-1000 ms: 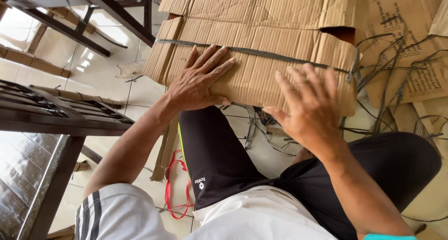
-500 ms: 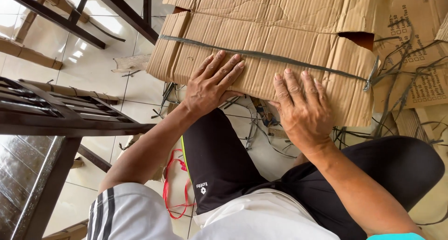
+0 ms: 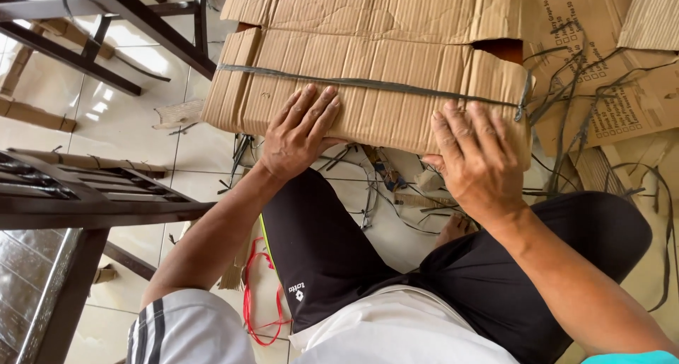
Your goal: A person is sitting on the floor, wrapping a wooden chair with cardboard and securing it with plastic ties for protection.
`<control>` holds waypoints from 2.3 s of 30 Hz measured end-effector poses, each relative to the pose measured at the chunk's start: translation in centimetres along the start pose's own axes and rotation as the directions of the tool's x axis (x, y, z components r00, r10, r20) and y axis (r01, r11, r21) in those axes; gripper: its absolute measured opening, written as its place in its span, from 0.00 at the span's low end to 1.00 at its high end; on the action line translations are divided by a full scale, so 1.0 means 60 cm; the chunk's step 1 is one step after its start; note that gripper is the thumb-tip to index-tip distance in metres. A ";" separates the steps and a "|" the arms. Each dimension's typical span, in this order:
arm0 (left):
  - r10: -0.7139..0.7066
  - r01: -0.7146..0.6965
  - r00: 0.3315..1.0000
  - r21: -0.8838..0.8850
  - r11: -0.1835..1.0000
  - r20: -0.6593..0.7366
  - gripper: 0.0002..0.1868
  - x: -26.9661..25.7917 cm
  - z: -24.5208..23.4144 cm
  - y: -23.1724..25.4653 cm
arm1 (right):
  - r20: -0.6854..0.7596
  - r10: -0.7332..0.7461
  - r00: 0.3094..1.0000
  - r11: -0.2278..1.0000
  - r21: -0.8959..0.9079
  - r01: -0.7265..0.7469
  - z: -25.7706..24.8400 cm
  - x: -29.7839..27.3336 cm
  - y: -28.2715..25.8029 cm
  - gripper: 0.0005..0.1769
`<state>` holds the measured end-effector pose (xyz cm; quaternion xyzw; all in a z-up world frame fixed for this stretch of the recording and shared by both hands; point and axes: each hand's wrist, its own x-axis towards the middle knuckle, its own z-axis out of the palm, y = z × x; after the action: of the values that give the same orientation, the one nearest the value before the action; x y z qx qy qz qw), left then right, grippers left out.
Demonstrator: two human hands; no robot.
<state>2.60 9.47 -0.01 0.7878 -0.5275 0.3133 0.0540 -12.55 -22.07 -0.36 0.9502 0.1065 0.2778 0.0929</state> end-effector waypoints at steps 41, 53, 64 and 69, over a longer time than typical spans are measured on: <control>-0.582 0.582 0.812 -0.008 0.813 0.042 0.28 0.053 -0.012 -0.048 | -0.277 0.184 0.943 0.920 0.387 -0.065 0.001 -0.057 0.057 0.21; -0.642 0.802 0.385 0.104 0.588 0.663 0.43 0.186 0.095 -0.200 | 0.545 0.122 0.829 0.857 0.364 -0.366 0.024 0.269 0.120 0.51; -0.750 0.858 0.305 0.173 0.484 0.587 0.51 0.233 0.161 -0.270 | 0.767 0.454 0.454 0.634 0.080 -0.769 0.119 0.340 0.171 0.54; -0.799 0.907 0.192 0.208 0.367 0.569 0.53 0.244 0.191 -0.313 | 0.780 0.510 0.362 0.523 0.053 -0.851 0.134 0.364 0.171 0.51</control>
<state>27.50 1.25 3.51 0.9894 -0.0108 -0.0782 0.1221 11.34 -27.31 6.50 0.9217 -0.2934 -0.1130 -0.2274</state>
